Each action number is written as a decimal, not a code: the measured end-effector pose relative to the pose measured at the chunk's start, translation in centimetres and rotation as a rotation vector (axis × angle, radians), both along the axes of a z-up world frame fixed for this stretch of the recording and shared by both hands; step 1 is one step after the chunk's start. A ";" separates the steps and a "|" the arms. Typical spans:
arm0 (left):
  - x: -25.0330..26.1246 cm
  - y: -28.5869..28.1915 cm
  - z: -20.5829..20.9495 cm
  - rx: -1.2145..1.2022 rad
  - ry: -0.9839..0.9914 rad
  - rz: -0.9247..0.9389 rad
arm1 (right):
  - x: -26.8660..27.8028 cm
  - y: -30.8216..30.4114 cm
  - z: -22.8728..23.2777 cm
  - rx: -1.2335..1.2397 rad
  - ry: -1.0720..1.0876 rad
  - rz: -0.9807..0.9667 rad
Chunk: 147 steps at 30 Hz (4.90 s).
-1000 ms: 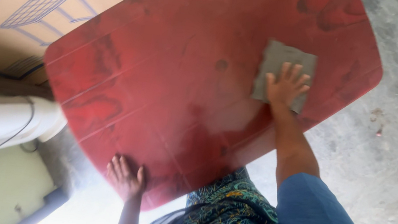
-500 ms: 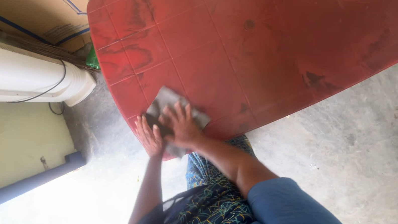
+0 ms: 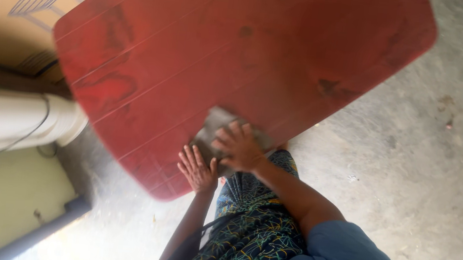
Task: The person wipes the surface of a red tiled table using a gray cloth. They move the cloth across the table in various directions to clean the entire surface.
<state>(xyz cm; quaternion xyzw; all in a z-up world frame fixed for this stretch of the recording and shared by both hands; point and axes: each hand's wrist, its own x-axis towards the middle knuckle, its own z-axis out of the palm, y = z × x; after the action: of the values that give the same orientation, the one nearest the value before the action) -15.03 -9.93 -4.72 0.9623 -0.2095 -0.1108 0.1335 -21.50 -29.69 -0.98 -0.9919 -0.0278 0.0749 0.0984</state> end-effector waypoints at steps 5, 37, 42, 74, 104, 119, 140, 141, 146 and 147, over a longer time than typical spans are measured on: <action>1.8 -9.8 0.2 -0.107 -0.027 -0.140 | -6.7 -16.5 -1.4 -0.058 -0.229 -0.522; 7.4 -23.0 2.9 0.378 0.405 0.152 | 16.5 -50.8 3.1 0.035 -0.080 -0.761; 7.0 -22.8 2.7 0.383 0.419 0.155 | 19.0 -38.3 5.7 0.043 0.087 -0.484; 33.2 -49.7 8.5 0.134 -0.016 -0.200 | 16.9 -43.2 -1.9 -0.098 -0.186 -0.655; 20.4 2.0 3.2 0.182 -0.055 0.792 | 16.3 -43.3 -1.5 -0.087 -0.192 -0.626; 6.2 -23.9 2.9 0.282 -0.172 0.501 | 13.8 -47.2 0.6 0.101 -0.296 -0.648; 31.3 -83.8 5.0 -0.027 -0.146 -0.404 | 1.4 -65.3 0.3 -0.012 -0.176 -1.076; 29.2 -85.6 3.8 -0.161 -0.207 -0.468 | 1.6 -65.0 0.2 0.011 -0.195 -1.073; 15.9 -87.9 2.4 -0.378 -0.254 -0.691 | 0.6 -65.2 -0.5 0.073 -0.411 -1.090; 13.7 -86.7 3.1 -0.287 -0.190 -0.742 | 0.5 -65.4 -0.8 0.088 -0.467 -1.098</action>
<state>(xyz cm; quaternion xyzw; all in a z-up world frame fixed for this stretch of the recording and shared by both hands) -1.32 -96.63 -1.59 0.7991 -0.5670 -0.0315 0.1973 -21.01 -95.09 -1.76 -0.8463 0.4652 -0.2080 0.1551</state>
